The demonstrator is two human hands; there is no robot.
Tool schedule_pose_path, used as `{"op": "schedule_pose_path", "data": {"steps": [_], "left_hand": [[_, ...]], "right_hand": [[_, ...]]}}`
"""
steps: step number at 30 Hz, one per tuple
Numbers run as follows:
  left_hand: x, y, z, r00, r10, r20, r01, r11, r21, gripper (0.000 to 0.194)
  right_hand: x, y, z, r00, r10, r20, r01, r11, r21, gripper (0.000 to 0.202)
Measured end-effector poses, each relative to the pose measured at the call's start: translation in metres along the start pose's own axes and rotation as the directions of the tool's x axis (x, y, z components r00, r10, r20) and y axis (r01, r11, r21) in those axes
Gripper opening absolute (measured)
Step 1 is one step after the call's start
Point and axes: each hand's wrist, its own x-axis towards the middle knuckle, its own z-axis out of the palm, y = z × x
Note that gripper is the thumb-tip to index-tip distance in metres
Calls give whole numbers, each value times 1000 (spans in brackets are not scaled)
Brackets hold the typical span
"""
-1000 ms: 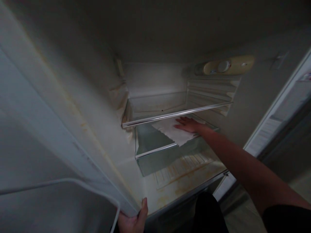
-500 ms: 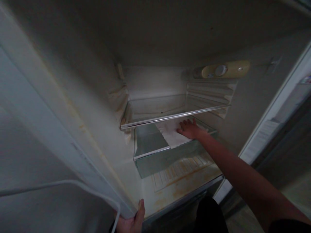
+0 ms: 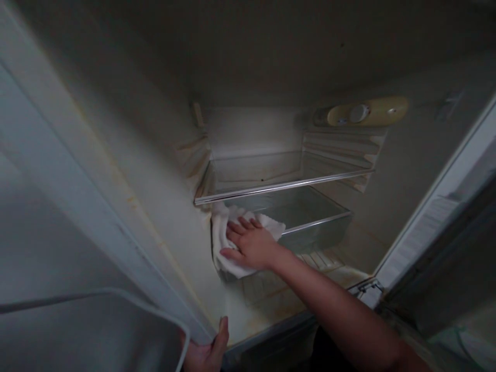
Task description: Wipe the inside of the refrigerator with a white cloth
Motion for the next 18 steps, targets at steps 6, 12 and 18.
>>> {"op": "schedule_pose_path", "data": {"steps": [6,12,18], "left_hand": [[2,4,0,994,107,0,-107,992,66,49],[1,-10,-3,994,112,-15,-111,991,69,48],[2,-26,-4,992,121,30,-122,992,40,54]], "right_hand": [[-70,107,-27,918,393,-48,-395,916,-69,71],[-140,186,-37,717,650,-252,-687,719,-104,59],[-129,134,0,731,454,-510,-577,810,-106,50]]}}
